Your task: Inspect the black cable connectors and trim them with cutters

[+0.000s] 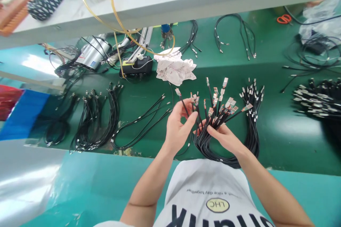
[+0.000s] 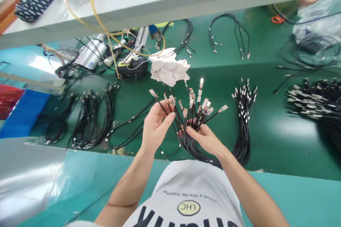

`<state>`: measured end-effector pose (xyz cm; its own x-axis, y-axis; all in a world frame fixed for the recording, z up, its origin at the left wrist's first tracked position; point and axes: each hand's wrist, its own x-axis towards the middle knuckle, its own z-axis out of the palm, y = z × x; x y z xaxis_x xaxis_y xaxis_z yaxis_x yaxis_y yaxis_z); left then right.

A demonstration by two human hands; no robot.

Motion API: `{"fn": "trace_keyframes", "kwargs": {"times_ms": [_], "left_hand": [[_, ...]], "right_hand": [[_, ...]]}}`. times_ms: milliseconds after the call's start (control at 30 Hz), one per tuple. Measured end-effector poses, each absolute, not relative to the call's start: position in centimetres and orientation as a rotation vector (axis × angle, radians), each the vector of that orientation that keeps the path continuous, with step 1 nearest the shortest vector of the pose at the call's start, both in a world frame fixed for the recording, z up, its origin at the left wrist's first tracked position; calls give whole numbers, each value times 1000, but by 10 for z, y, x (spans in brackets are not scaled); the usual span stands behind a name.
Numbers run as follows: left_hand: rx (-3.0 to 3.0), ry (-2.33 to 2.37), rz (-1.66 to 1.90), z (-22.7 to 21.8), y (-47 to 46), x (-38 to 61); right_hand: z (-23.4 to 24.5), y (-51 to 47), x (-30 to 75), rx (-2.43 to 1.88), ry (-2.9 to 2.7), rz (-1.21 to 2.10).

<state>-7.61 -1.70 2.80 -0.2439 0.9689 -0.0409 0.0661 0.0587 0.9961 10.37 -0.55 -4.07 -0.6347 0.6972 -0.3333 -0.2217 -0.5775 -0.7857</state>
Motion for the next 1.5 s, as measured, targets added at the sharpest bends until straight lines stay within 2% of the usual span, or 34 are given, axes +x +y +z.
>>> {"fn": "trace_keyframes", "kwargs": {"times_ms": [300,833,1033,1233,1500], "left_hand": [[1058,1368,1451,54,-17,-86],[1034,1273,1402,71,-21,-83],[1092,1368,1349,71,-21,-86],[1598,1645,1161,52,-30,-79],[1549,1583,973,-5,-46,-53]], "right_hand": [[-31,-8,102,-908,-960,2174],[-26,-11,103,-920,-1044,2137],[-37,-11,111,-746,-1116,2169],[-51,-7,112,-774,-958,1925],[-53,-4,111,-878,-761,1830]]}}
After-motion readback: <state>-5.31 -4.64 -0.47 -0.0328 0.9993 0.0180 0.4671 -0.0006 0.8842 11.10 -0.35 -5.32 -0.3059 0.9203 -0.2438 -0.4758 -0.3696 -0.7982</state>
